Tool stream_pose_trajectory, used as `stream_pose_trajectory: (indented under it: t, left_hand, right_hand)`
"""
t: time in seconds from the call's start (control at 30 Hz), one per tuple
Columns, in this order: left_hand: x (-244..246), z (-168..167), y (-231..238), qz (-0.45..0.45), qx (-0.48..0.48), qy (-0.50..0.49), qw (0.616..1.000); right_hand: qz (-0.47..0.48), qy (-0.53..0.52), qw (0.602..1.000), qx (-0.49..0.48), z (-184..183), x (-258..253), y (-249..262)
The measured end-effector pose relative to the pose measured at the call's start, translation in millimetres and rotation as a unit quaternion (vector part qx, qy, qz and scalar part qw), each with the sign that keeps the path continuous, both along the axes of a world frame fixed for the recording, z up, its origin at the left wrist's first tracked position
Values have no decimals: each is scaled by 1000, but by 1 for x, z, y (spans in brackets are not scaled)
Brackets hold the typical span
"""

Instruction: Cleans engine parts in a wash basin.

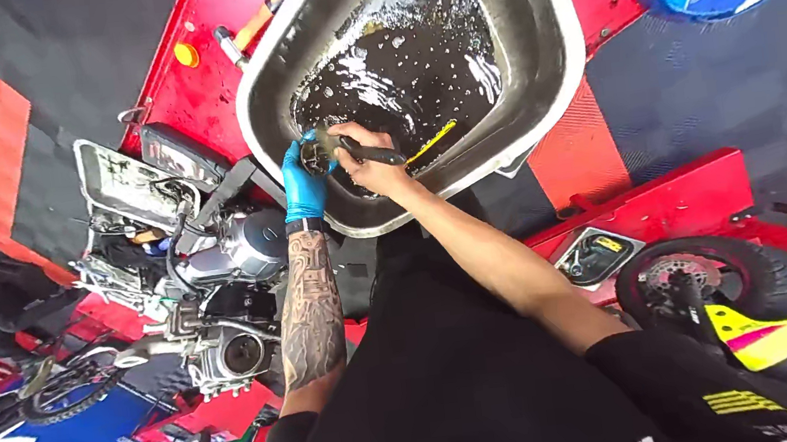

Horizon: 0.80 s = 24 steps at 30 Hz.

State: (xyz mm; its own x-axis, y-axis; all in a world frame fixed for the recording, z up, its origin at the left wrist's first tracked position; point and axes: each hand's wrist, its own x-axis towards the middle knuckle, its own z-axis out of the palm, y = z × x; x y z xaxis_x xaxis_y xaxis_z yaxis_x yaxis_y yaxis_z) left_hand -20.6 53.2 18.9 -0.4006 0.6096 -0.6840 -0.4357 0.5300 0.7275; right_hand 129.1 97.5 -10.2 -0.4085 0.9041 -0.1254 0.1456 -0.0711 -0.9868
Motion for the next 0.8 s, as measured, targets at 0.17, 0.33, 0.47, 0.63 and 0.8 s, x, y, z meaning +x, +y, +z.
stream_pose_trajectory:
  t: [0.17,0.33,0.47,0.63,0.8]
  left_hand:
    - [5,-16,10,47,11,26,998]
    - [9,-20,3,91,-15,18,996]
    - [0,-16,0,84,14,4,996]
    - [-1,-8,-1,79,16,13,997]
    - [7,8,-14,28,4,63,998]
  right_hand:
    - [137,61,985,82,2,4,-4]
    - [175,25,969,171,5,10,17]
    - [229,38,965,119,5,11,9]
    - [204,23,967,149,17,15,18]
    - [215,14,969,122,15,15,1]
